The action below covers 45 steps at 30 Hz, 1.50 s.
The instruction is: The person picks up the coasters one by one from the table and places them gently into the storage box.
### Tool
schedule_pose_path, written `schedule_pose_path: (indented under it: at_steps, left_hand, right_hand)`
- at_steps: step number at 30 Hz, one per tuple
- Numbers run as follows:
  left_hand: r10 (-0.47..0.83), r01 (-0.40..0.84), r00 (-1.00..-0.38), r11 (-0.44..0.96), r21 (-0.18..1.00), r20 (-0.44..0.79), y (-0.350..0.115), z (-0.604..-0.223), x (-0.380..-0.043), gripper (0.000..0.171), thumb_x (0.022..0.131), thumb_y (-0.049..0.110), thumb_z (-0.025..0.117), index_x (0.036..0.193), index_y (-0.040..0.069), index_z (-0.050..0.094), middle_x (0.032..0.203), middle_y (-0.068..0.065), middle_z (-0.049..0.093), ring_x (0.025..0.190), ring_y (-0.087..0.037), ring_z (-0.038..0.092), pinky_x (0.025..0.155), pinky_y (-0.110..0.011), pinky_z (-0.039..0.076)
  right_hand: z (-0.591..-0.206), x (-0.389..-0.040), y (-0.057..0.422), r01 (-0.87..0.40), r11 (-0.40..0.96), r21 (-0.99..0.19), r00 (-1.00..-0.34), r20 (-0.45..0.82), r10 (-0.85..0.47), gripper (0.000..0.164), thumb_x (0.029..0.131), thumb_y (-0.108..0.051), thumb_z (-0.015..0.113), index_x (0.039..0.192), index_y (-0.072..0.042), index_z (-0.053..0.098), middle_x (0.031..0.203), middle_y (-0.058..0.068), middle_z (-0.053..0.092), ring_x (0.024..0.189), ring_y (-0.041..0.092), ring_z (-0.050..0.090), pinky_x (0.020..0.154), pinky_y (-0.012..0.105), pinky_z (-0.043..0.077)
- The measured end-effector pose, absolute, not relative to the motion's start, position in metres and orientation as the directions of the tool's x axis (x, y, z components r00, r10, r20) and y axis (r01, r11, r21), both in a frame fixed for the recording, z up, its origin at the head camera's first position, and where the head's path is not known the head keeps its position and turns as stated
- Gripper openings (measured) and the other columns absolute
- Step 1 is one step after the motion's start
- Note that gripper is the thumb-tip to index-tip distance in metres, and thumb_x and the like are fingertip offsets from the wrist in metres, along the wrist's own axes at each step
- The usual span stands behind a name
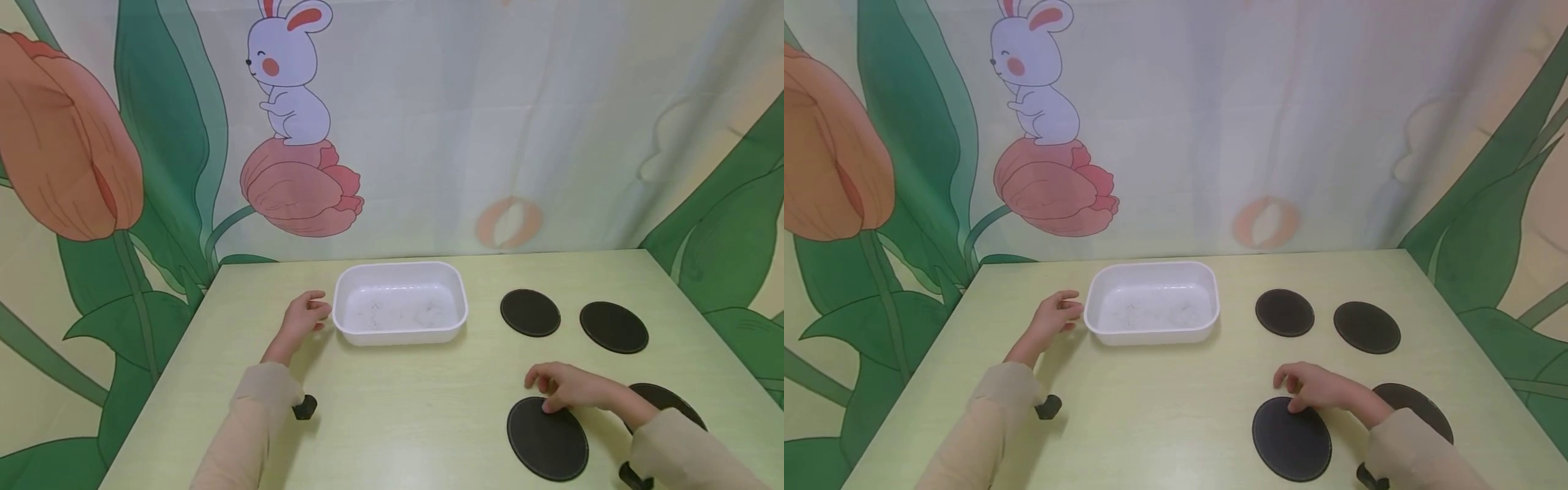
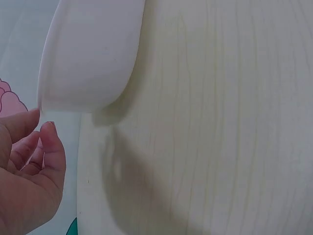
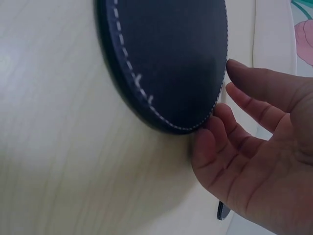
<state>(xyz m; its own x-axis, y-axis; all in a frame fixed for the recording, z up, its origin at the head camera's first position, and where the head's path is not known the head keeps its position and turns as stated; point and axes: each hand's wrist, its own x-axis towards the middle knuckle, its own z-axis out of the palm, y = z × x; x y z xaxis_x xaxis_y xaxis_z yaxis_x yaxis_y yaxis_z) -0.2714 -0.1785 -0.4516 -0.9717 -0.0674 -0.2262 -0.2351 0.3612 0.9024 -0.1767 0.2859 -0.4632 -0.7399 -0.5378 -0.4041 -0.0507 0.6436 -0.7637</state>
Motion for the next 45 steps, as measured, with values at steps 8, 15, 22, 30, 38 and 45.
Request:
schedule_pose_path:
  at_steps: [8,15,22,30,38,45]
  left_hand:
    - [-0.077,-0.276,-0.961,0.292,0.916,-0.265,-0.175,-0.453,-0.274,0.044,0.087,0.015,0.054,0.128,0.005,0.041,0.114,-0.015,0.052,0.085,-0.017,0.054,0.072,-0.026,0.049]
    - [-0.059,-0.276,-0.961,0.28,0.919,-0.27,-0.171,-0.453,-0.276,0.041,0.087,0.013,0.054,0.125,0.006,0.043,0.112,-0.015,0.052,0.079,-0.014,0.054,0.068,-0.023,0.048]
    - [-0.038,-0.264,-0.964,0.258,0.929,-0.264,-0.17,-0.455,-0.278,0.04,0.087,0.011,0.053,0.126,0.004,0.043,0.109,-0.014,0.051,0.078,-0.013,0.054,0.07,-0.026,0.048]
    - [-0.028,-0.261,-0.964,0.265,0.928,-0.263,-0.17,-0.454,-0.277,0.039,0.088,0.01,0.052,0.125,0.004,0.043,0.109,-0.013,0.051,0.081,-0.015,0.055,0.066,-0.021,0.047]
    - [-0.023,-0.287,-0.957,0.26,0.922,-0.291,-0.168,-0.453,-0.28,0.039,0.088,0.007,0.05,0.126,0.004,0.042,0.11,-0.013,0.049,0.089,-0.021,0.055,0.065,-0.02,0.047]
    - [-0.009,-0.276,-0.959,0.275,0.921,-0.284,-0.168,-0.45,-0.282,0.041,0.088,0.004,0.05,0.128,0.004,0.041,0.113,-0.016,0.048,0.086,-0.02,0.054,0.063,-0.019,0.047]
  right_hand:
    - [-0.467,-0.176,0.282,-0.138,0.696,-0.705,-0.76,-0.375,-0.53,0.027,0.066,-0.002,0.069,0.089,-0.005,0.055,0.081,0.005,0.045,0.076,0.018,0.039,0.063,0.027,0.033]
    - [-0.466,-0.175,0.276,-0.162,0.759,-0.631,-0.786,-0.383,-0.486,0.024,0.062,0.001,0.07,0.078,-0.007,0.054,0.075,0.003,0.04,0.072,0.017,0.036,0.061,0.027,0.029]
    - [-0.463,-0.177,0.273,-0.169,0.776,-0.608,-0.778,-0.401,-0.484,0.024,0.062,0.002,0.07,0.075,-0.006,0.052,0.073,0.002,0.039,0.069,0.016,0.036,0.059,0.025,0.029]
    - [-0.461,-0.178,0.273,-0.132,0.771,-0.623,-0.764,-0.432,-0.48,0.024,0.063,0.004,0.069,0.076,-0.005,0.051,0.073,0.003,0.04,0.07,0.017,0.037,0.059,0.026,0.03]
    - [-0.452,-0.178,0.278,-0.088,0.722,-0.686,-0.719,-0.458,-0.523,0.022,0.064,0.006,0.063,0.079,-0.002,0.049,0.073,0.002,0.041,0.07,0.016,0.038,0.057,0.025,0.031]
    - [-0.44,-0.179,0.279,0.026,0.713,-0.701,-0.681,-0.535,-0.501,0.018,0.071,0.009,0.051,0.083,-0.004,0.053,0.071,0.002,0.041,0.06,0.015,0.038,0.044,0.023,0.03]
